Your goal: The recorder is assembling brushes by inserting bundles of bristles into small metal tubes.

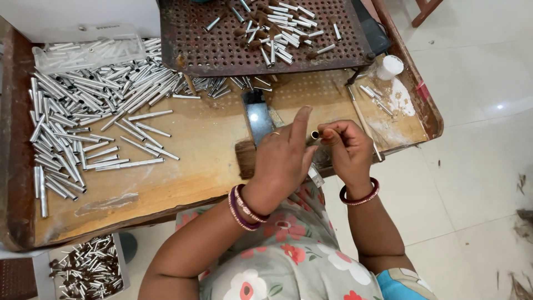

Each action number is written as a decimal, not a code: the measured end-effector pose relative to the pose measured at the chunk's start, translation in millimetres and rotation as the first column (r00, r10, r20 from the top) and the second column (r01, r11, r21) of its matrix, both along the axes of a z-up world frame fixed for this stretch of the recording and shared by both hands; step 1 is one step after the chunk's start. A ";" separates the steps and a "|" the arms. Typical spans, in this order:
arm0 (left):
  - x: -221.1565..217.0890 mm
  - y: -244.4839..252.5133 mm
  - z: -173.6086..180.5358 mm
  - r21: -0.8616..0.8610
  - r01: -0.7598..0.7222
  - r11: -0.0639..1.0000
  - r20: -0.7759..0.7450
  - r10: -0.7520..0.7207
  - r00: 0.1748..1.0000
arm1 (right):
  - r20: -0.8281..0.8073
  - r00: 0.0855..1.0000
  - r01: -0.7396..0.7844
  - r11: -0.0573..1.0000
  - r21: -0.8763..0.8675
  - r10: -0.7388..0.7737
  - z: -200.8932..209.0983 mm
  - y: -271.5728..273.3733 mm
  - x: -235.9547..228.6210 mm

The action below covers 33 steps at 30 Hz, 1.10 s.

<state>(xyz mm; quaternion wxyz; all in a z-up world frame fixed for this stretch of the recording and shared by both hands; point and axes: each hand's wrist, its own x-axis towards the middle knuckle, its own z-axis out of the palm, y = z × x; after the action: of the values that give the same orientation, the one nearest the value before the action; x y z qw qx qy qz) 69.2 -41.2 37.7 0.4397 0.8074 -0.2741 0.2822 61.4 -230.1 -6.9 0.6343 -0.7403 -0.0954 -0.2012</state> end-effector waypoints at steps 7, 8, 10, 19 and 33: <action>7.0 -17.6 -22.4 0.236 0.064 0.970 -0.252 -0.003 0.968 | -0.132 0.991 -0.005 0.969 -0.245 -0.028 14.7 -5.5 -2.5; 5.2 -15.6 -18.8 0.236 0.080 0.968 -0.267 -0.015 0.964 | -0.162 0.987 -0.028 0.952 -0.304 -0.023 19.0 -6.0 -4.0; 4.1 -14.2 -19.8 0.237 0.084 0.968 -0.259 -0.020 0.966 | -0.153 0.988 -0.062 0.905 -0.420 -0.004 41.7 -3.0 -3.4; -2.0 0.7 -1.9 0.201 0.065 0.977 -0.163 -0.032 0.986 | 0.038 0.984 -0.082 0.629 -0.773 0.174 86.9 2.8 -13.5; -34.2 92.2 3.9 -0.219 -0.181 0.959 0.017 0.189 0.982 | 0.110 0.993 0.035 0.752 -0.658 0.051 29.1 8.6 -1.3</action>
<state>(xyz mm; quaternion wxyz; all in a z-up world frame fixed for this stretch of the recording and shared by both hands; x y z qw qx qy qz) 35.0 51.0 41.6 0.4912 0.7715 -0.1733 0.3654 60.1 -221.5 22.2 0.3269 -0.9022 -0.2016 -0.1965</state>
